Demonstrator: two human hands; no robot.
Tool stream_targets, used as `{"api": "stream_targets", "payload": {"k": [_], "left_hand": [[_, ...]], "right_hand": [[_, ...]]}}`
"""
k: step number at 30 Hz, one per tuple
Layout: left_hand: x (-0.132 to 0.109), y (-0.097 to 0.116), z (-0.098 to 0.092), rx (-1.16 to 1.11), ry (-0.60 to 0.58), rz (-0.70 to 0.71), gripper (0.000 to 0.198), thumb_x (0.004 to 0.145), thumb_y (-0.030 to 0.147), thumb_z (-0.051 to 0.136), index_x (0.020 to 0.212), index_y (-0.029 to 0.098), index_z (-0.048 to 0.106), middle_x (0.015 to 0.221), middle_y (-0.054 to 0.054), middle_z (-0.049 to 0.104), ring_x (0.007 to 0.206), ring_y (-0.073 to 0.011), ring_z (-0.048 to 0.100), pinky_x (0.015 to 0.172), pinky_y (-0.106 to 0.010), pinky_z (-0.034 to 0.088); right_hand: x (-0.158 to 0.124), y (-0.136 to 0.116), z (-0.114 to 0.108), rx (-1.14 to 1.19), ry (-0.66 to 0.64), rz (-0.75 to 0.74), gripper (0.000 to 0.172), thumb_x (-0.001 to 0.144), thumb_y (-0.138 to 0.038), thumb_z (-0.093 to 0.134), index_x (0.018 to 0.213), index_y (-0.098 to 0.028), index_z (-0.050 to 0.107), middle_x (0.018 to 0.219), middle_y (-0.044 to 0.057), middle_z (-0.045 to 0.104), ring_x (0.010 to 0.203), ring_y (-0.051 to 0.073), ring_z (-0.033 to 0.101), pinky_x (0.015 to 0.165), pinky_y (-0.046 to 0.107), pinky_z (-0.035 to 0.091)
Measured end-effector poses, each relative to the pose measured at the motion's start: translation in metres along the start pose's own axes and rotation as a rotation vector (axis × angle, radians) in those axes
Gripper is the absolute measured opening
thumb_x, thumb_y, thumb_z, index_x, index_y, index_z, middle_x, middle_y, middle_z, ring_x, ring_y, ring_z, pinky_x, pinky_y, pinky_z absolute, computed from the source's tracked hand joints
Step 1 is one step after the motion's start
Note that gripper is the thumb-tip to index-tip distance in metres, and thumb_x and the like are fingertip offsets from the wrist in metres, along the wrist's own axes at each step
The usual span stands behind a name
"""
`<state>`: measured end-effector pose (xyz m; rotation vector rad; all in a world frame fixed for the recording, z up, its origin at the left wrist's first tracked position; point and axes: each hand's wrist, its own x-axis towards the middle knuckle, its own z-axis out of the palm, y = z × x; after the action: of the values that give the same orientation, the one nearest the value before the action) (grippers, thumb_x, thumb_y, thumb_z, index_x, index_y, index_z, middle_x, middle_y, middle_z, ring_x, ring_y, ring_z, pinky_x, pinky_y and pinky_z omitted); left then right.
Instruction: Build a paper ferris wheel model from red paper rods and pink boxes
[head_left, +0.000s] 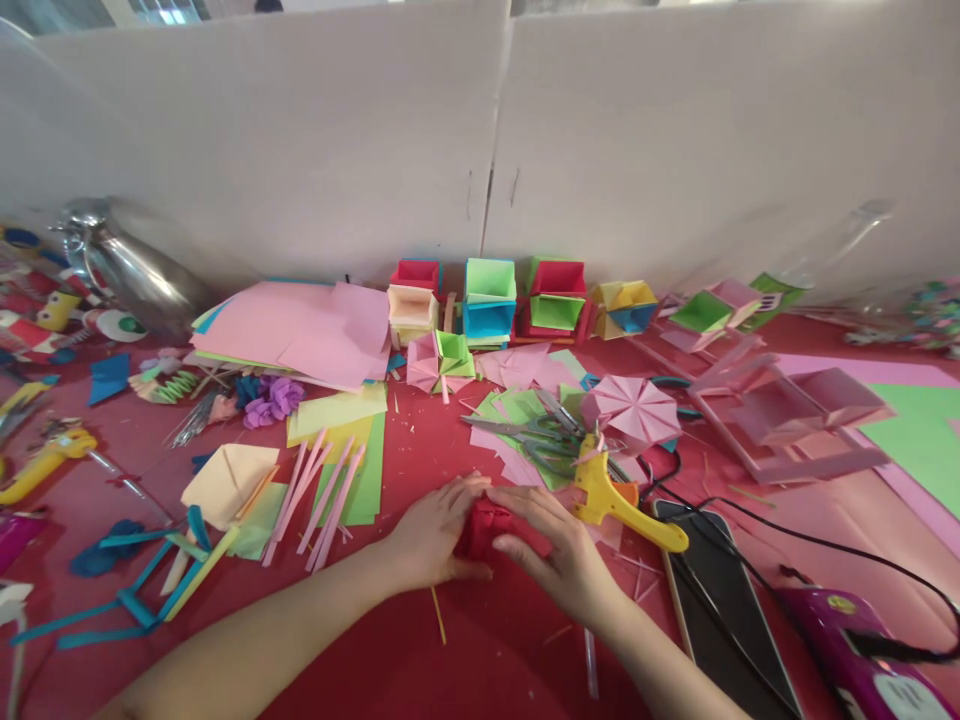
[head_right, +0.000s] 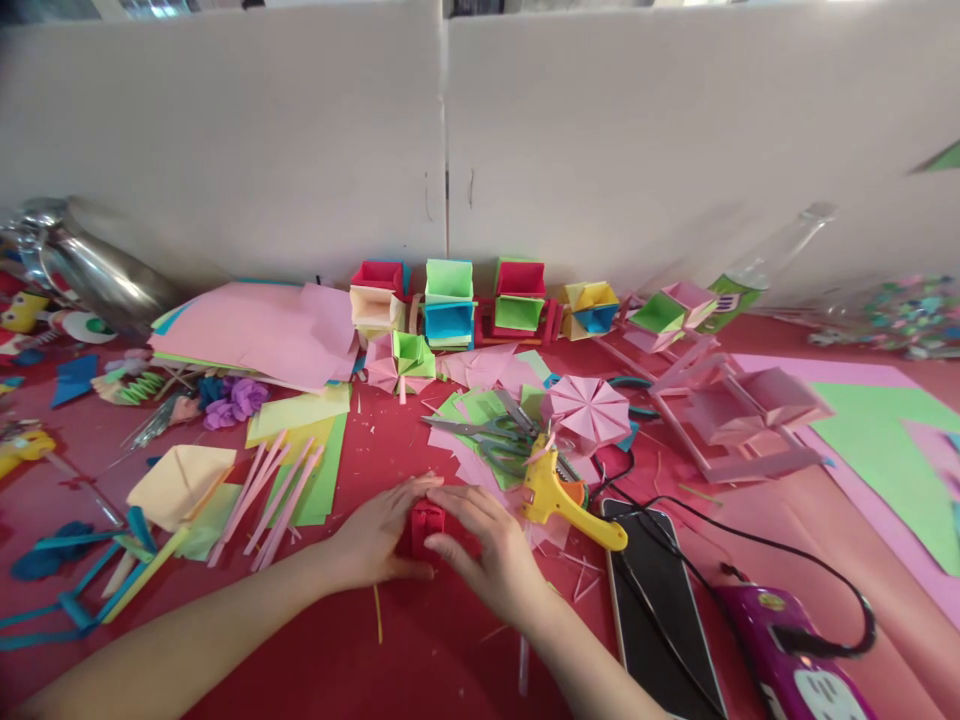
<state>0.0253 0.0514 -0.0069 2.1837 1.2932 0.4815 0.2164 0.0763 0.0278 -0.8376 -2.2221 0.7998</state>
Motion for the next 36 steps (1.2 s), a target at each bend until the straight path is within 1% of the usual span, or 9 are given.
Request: {"api": "stream_targets", "payload": {"k": [3, 5, 9, 13, 16, 19, 22, 25, 36], "left_hand": [[0.000, 0.003, -0.003, -0.013, -0.026, -0.044, 0.094, 0.060, 0.043, 0.075, 0.135, 0.017, 0.026, 0.139, -0.018, 0.039, 0.129, -0.0319, 0.034, 0.103, -0.051, 0.032], [-0.001, 0.004, -0.004, -0.023, -0.039, -0.072, 0.094, 0.060, 0.043, 0.075, 0.136, 0.016, 0.026, 0.140, -0.019, 0.036, 0.129, -0.0322, 0.033, 0.103, -0.051, 0.032], [0.000, 0.006, -0.008, -0.065, -0.040, -0.063, 0.094, 0.060, 0.038, 0.076, 0.137, 0.017, 0.026, 0.141, -0.018, 0.035, 0.130, -0.0306, 0.032, 0.105, -0.050, 0.029], [0.001, 0.007, -0.015, -0.131, -0.036, -0.083, 0.108, 0.058, 0.034, 0.079, 0.142, 0.022, 0.012, 0.146, -0.016, 0.026, 0.132, -0.0311, 0.027, 0.104, -0.052, 0.029], [-0.002, 0.010, -0.022, -0.175, -0.026, -0.115, 0.114, 0.057, 0.041, 0.078, 0.143, 0.024, 0.005, 0.148, -0.017, 0.020, 0.133, -0.0322, 0.025, 0.104, -0.053, 0.029], [-0.010, 0.019, -0.028, -0.243, 0.079, -0.073, 0.101, 0.063, 0.049, 0.072, 0.141, 0.025, 0.013, 0.148, -0.015, 0.021, 0.134, -0.0300, 0.024, 0.105, -0.050, 0.028], [-0.015, 0.027, -0.028, -0.298, 0.260, 0.017, 0.070, 0.074, 0.044, 0.064, 0.133, 0.026, 0.031, 0.142, -0.011, 0.034, 0.131, -0.0247, 0.032, 0.105, -0.045, 0.032], [-0.016, 0.031, -0.023, -0.259, 0.363, 0.052, 0.058, 0.077, 0.041, 0.063, 0.127, 0.025, 0.038, 0.133, -0.009, 0.044, 0.125, -0.0233, 0.039, 0.103, -0.043, 0.035], [-0.011, 0.031, -0.015, 0.034, 0.369, 0.076, 0.058, 0.084, 0.034, 0.055, 0.135, 0.031, 0.026, 0.118, -0.008, 0.047, 0.112, -0.0229, 0.048, 0.094, -0.041, 0.042]], "right_hand": [[-0.002, 0.003, -0.004, 0.009, -0.080, 0.016, 0.053, 0.080, -0.038, 0.060, 0.129, -0.024, 0.046, 0.120, 0.010, 0.059, 0.110, 0.021, 0.055, 0.090, 0.037, 0.047], [-0.003, 0.005, -0.005, -0.002, -0.100, 0.032, 0.057, 0.080, -0.039, 0.060, 0.132, -0.024, 0.042, 0.123, 0.011, 0.057, 0.113, 0.022, 0.053, 0.092, 0.038, 0.046], [-0.004, 0.008, -0.006, -0.061, -0.076, 0.005, 0.046, 0.084, -0.036, 0.055, 0.127, -0.023, 0.048, 0.120, 0.011, 0.058, 0.112, 0.022, 0.053, 0.091, 0.040, 0.046], [-0.004, 0.008, -0.005, -0.111, -0.029, -0.027, 0.039, 0.085, -0.033, 0.054, 0.123, -0.023, 0.052, 0.115, 0.011, 0.061, 0.106, 0.021, 0.056, 0.087, 0.038, 0.049], [-0.004, 0.005, -0.005, -0.131, 0.009, -0.042, 0.037, 0.085, -0.033, 0.054, 0.120, -0.022, 0.054, 0.110, 0.010, 0.063, 0.101, 0.021, 0.059, 0.084, 0.037, 0.050], [-0.004, 0.001, -0.005, -0.127, 0.083, -0.067, 0.036, 0.084, -0.032, 0.056, 0.118, -0.023, 0.055, 0.107, 0.010, 0.063, 0.099, 0.021, 0.059, 0.083, 0.036, 0.051], [-0.001, -0.003, -0.004, -0.097, 0.162, -0.098, 0.032, 0.083, -0.026, 0.057, 0.115, -0.023, 0.056, 0.104, 0.009, 0.063, 0.097, 0.019, 0.059, 0.082, 0.034, 0.051], [0.001, -0.007, -0.005, -0.072, 0.179, -0.116, 0.029, 0.083, -0.023, 0.058, 0.111, -0.021, 0.057, 0.100, 0.009, 0.063, 0.095, 0.018, 0.060, 0.080, 0.031, 0.051], [0.000, -0.009, -0.009, 0.038, 0.106, -0.030, 0.025, 0.083, -0.022, 0.056, 0.108, -0.021, 0.059, 0.105, 0.009, 0.062, 0.100, 0.018, 0.059, 0.085, 0.030, 0.049]]}}
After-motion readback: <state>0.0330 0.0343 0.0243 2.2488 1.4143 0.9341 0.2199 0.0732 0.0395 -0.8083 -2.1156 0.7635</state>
